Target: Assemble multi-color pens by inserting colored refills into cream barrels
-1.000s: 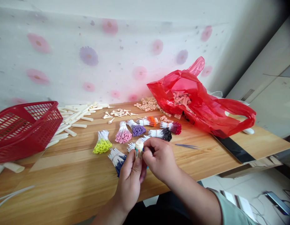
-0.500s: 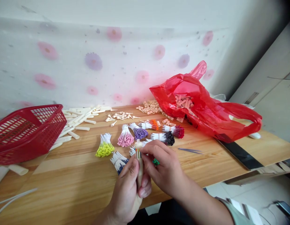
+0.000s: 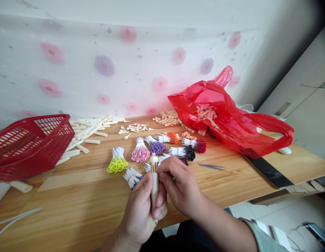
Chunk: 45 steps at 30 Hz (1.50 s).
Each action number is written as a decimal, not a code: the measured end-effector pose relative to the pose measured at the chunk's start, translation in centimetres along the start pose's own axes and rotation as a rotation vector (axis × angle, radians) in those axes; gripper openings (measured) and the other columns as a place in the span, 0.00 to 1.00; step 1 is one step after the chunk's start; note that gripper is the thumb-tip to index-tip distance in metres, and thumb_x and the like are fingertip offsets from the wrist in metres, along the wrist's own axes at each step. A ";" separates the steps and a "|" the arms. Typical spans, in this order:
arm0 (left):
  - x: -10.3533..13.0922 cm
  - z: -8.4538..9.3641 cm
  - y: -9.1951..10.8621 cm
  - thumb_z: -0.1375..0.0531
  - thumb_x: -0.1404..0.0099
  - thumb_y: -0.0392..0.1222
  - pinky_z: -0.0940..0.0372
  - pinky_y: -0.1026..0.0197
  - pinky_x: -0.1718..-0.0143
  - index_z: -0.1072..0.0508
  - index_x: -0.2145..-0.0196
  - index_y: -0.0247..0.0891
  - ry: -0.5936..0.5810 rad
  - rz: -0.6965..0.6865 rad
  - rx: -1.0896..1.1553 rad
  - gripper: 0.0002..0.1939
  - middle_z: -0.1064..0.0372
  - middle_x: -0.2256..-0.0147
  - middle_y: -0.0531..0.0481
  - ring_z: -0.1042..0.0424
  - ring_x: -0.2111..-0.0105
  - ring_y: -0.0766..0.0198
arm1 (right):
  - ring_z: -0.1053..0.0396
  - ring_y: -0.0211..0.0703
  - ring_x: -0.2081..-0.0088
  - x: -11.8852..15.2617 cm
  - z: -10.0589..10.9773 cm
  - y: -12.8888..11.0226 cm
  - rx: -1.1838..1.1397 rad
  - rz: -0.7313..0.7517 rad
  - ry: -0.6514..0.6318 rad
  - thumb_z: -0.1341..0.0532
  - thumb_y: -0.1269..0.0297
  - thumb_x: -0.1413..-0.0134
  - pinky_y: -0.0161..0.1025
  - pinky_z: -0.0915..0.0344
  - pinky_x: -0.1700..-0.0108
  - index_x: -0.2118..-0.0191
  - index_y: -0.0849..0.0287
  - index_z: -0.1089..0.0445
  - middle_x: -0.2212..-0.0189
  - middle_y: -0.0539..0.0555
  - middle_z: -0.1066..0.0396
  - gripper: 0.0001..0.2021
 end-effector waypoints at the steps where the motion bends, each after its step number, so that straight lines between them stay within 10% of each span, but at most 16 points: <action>1: 0.0 -0.1 0.1 0.46 0.34 0.52 0.49 0.74 0.89 0.36 0.75 0.36 -0.026 0.006 -0.002 0.18 0.40 0.85 0.57 0.48 0.91 0.77 | 0.33 0.37 0.68 -0.1 0.3 0.1 -0.023 0.013 0.027 0.48 0.76 0.43 0.35 0.34 0.65 0.65 0.58 0.32 0.72 0.51 0.33 0.09; 11: 0.2 -0.8 0.2 0.55 0.29 0.51 0.50 0.74 0.90 0.31 0.65 0.37 -0.214 0.043 0.014 0.19 0.41 0.86 0.58 0.53 0.92 0.77 | 0.31 0.42 0.53 -2.9 1.4 1.2 -0.136 -0.002 -0.076 0.46 0.71 0.40 0.43 0.32 0.52 0.56 0.58 0.27 0.57 0.58 0.29 0.12; 27: -0.4 0.0 -0.1 0.43 0.36 0.53 0.50 0.75 0.92 0.39 0.77 0.37 0.091 -0.028 -0.015 0.19 0.41 0.89 0.59 0.49 0.93 0.77 | 0.33 0.41 0.63 0.6 -0.4 -0.3 0.093 0.149 0.093 0.44 0.76 0.47 0.40 0.32 0.62 0.61 0.58 0.30 0.66 0.55 0.34 0.11; 34: -0.2 -0.3 0.1 0.48 0.34 0.55 0.52 0.74 0.91 0.35 0.71 0.37 -0.003 -0.003 -0.134 0.18 0.41 0.88 0.59 0.51 0.93 0.76 | 0.31 0.41 0.61 0.2 1.0 0.8 -0.080 0.079 0.161 0.43 0.73 0.44 0.39 0.33 0.60 0.58 0.57 0.28 0.63 0.55 0.31 0.11; 39: -0.4 0.0 0.8 0.46 0.35 0.57 0.46 0.71 0.83 0.34 0.67 0.36 -0.048 -0.013 -0.627 0.19 0.38 0.80 0.56 0.41 0.85 0.74 | 0.38 0.35 0.77 -1.8 1.6 2.2 -0.001 -0.234 -0.153 0.45 0.58 0.39 0.32 0.42 0.74 0.70 0.60 0.30 0.79 0.48 0.36 0.13; 45: -0.8 0.8 1.4 0.52 0.32 0.53 0.46 0.66 0.79 0.36 0.68 0.37 0.000 -0.053 -0.966 0.16 0.40 0.77 0.56 0.43 0.82 0.71 | 0.40 0.32 0.77 -2.0 1.7 2.9 0.206 -0.282 -0.402 0.47 0.55 0.38 0.30 0.48 0.73 0.77 0.60 0.37 0.81 0.47 0.34 0.18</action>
Point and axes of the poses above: each hand's wrist, its own x-axis away from the middle knuckle, its own z-axis out of the back of the hand, y = z × x, the point moved 4 cm from there along -x, towards the middle knuckle
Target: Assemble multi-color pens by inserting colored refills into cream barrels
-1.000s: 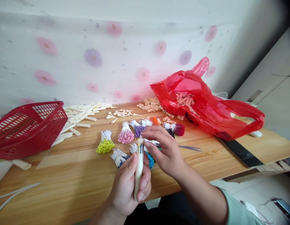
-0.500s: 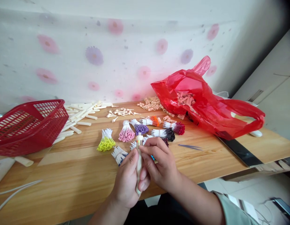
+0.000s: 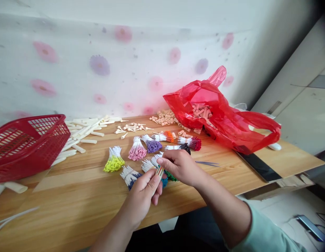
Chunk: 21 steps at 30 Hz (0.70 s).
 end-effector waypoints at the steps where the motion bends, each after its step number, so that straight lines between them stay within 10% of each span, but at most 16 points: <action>1: -0.1 0.0 -0.1 0.53 0.31 0.52 0.46 0.66 0.78 0.36 0.68 0.38 0.001 -0.002 -0.051 0.16 0.39 0.76 0.56 0.43 0.82 0.71 | 0.41 0.32 0.77 0.0 0.0 0.1 0.042 -0.002 -0.008 0.48 0.55 0.38 0.30 0.49 0.73 0.76 0.59 0.38 0.80 0.47 0.35 0.18; 10: -1.2 0.7 1.5 0.50 0.33 0.44 0.44 0.60 0.67 0.33 0.61 0.41 0.190 -0.163 -0.660 0.09 0.31 0.69 0.49 0.33 0.67 0.57 | 0.49 0.35 0.77 -0.6 -0.1 1.3 0.303 -0.082 0.092 0.52 0.53 0.39 0.36 0.57 0.73 0.81 0.59 0.44 0.82 0.48 0.44 0.23; 21: -3.9 1.2 1.8 0.46 0.36 0.58 0.63 0.70 0.85 0.38 0.67 0.39 -0.184 0.096 0.203 0.18 0.52 0.82 0.62 0.60 0.85 0.75 | 0.53 0.31 0.83 -4.6 0.4 1.8 0.032 0.038 0.194 0.51 0.60 0.46 0.33 0.55 0.78 0.87 0.58 0.52 0.89 0.45 0.53 0.20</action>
Point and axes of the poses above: each hand's wrist, its own x-axis away from the middle knuckle, its own z-axis out of the back of the hand, y = z × x, the point moved 4 cm from there along -x, towards the middle knuckle
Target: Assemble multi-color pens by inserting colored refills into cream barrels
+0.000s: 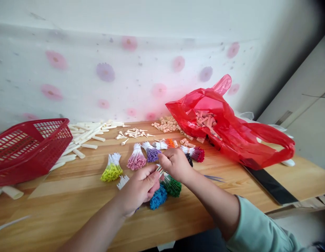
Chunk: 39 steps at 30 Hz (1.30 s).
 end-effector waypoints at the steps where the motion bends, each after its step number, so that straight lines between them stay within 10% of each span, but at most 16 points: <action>1: -0.1 0.0 0.0 0.46 0.37 0.58 0.63 0.70 0.85 0.37 0.66 0.39 -0.025 0.018 0.040 0.19 0.52 0.82 0.63 0.60 0.85 0.76 | 0.53 0.31 0.83 -0.3 0.0 -0.1 -0.008 0.021 -0.008 0.51 0.60 0.47 0.32 0.54 0.78 0.87 0.58 0.52 0.89 0.46 0.53 0.20; 7: -1.1 1.3 -0.4 0.52 0.34 0.59 0.58 0.69 0.84 0.37 0.65 0.39 -0.129 0.009 -0.050 0.19 0.54 0.81 0.62 0.59 0.84 0.73 | 0.53 0.31 0.83 -1.3 -0.7 0.2 -0.006 0.109 -0.001 0.51 0.60 0.46 0.34 0.55 0.76 0.86 0.58 0.53 0.88 0.46 0.53 0.20; 13: -2.1 4.3 0.3 0.49 0.33 0.40 0.38 0.54 0.64 0.31 0.65 0.38 0.439 -0.359 -1.193 0.08 0.32 0.68 0.46 0.32 0.66 0.54 | 0.49 0.34 0.78 -1.6 -3.4 3.6 0.012 -0.088 -0.094 0.51 0.52 0.42 0.33 0.54 0.74 0.82 0.58 0.49 0.83 0.46 0.48 0.22; 17: -1.9 3.8 0.1 0.46 0.34 0.37 0.37 0.53 0.65 0.29 0.65 0.38 0.573 -0.461 -1.459 0.06 0.29 0.67 0.44 0.30 0.66 0.51 | 0.51 0.34 0.80 -1.3 -4.7 4.5 -0.148 -0.249 -0.128 0.52 0.46 0.42 0.33 0.55 0.76 0.83 0.58 0.48 0.84 0.45 0.52 0.25; 28: -1.2 2.8 -0.5 0.42 0.38 0.41 0.43 0.60 0.70 0.28 0.66 0.41 0.416 -0.261 -0.752 0.04 0.26 0.69 0.45 0.29 0.70 0.52 | 0.54 0.33 0.81 -0.5 -3.7 1.9 -0.090 0.033 0.020 0.52 0.60 0.44 0.35 0.56 0.75 0.84 0.57 0.56 0.86 0.45 0.56 0.20; 34: -1.2 2.4 -0.3 0.44 0.35 0.42 0.40 0.59 0.59 0.27 0.60 0.41 0.190 -0.207 -0.505 0.08 0.28 0.64 0.47 0.31 0.63 0.56 | 0.53 0.33 0.81 -0.3 -3.8 1.9 -0.078 0.003 0.005 0.51 0.60 0.45 0.35 0.55 0.75 0.85 0.58 0.55 0.87 0.45 0.54 0.21; 39: -2.1 3.5 -1.3 0.44 0.35 0.48 0.38 0.63 0.63 0.30 0.57 0.40 0.228 -0.162 -0.316 0.12 0.31 0.68 0.50 0.33 0.66 0.62 | 0.51 0.32 0.80 -0.8 -3.6 2.7 -0.154 -0.091 -0.103 0.48 0.49 0.42 0.33 0.55 0.76 0.85 0.59 0.47 0.86 0.45 0.51 0.25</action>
Point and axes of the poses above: each hand's wrist, its own x-axis away from the middle knuckle, its own z-axis out of the back of the hand, y = z × x, the point moved 4 cm from there along -x, towards the middle knuckle
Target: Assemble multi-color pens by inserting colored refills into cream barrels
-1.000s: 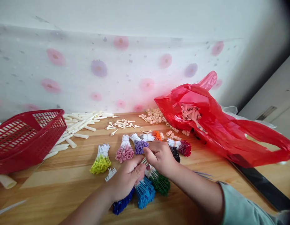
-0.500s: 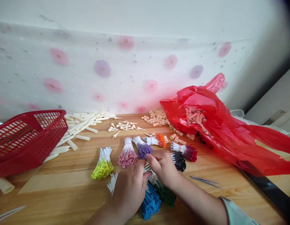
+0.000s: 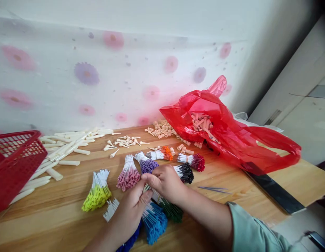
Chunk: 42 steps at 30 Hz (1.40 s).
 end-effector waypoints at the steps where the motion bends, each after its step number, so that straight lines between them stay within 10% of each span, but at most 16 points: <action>1: -0.1 0.0 -0.4 0.44 0.35 0.50 0.39 0.66 0.70 0.31 0.58 0.40 0.009 0.053 0.094 0.13 0.35 0.74 0.54 0.35 0.73 0.65 | 0.49 0.32 0.80 -0.1 0.1 0.1 -0.075 0.018 -0.033 0.49 0.47 0.41 0.32 0.52 0.76 0.83 0.59 0.44 0.84 0.45 0.48 0.25; 5: 0.3 -0.9 -0.9 0.45 0.35 0.56 0.53 0.72 0.84 0.36 0.62 0.40 -0.028 0.198 0.577 0.16 0.45 0.82 0.61 0.51 0.87 0.75 | 0.37 0.36 0.72 0.0 1.5 -0.1 -0.259 0.196 0.065 0.46 0.52 0.40 0.33 0.39 0.68 0.73 0.61 0.34 0.75 0.51 0.34 0.18; 11: 0.5 -1.5 -0.1 0.42 0.37 0.54 0.49 0.72 0.85 0.39 0.68 0.39 -0.032 0.174 0.831 0.16 0.36 0.80 0.58 0.43 0.87 0.76 | 0.31 0.40 0.62 1.5 1.9 -1.7 -0.137 0.563 0.259 0.43 0.73 0.44 0.38 0.32 0.59 0.61 0.58 0.29 0.66 0.56 0.29 0.07; 42: 0.8 -2.4 -0.7 0.47 0.34 0.55 0.43 0.72 0.89 0.33 0.71 0.35 -0.055 0.161 0.932 0.19 0.34 0.84 0.54 0.39 0.90 0.72 | 0.31 0.40 0.62 2.4 0.7 -2.0 -0.129 0.527 0.328 0.42 0.77 0.46 0.38 0.30 0.61 0.61 0.57 0.29 0.64 0.55 0.32 0.10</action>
Point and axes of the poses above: each hand's wrist, its own x-axis away from the middle knuckle, its own z-axis out of the back of the hand, y = z × x, the point moved 4 cm from there along -x, towards the middle knuckle
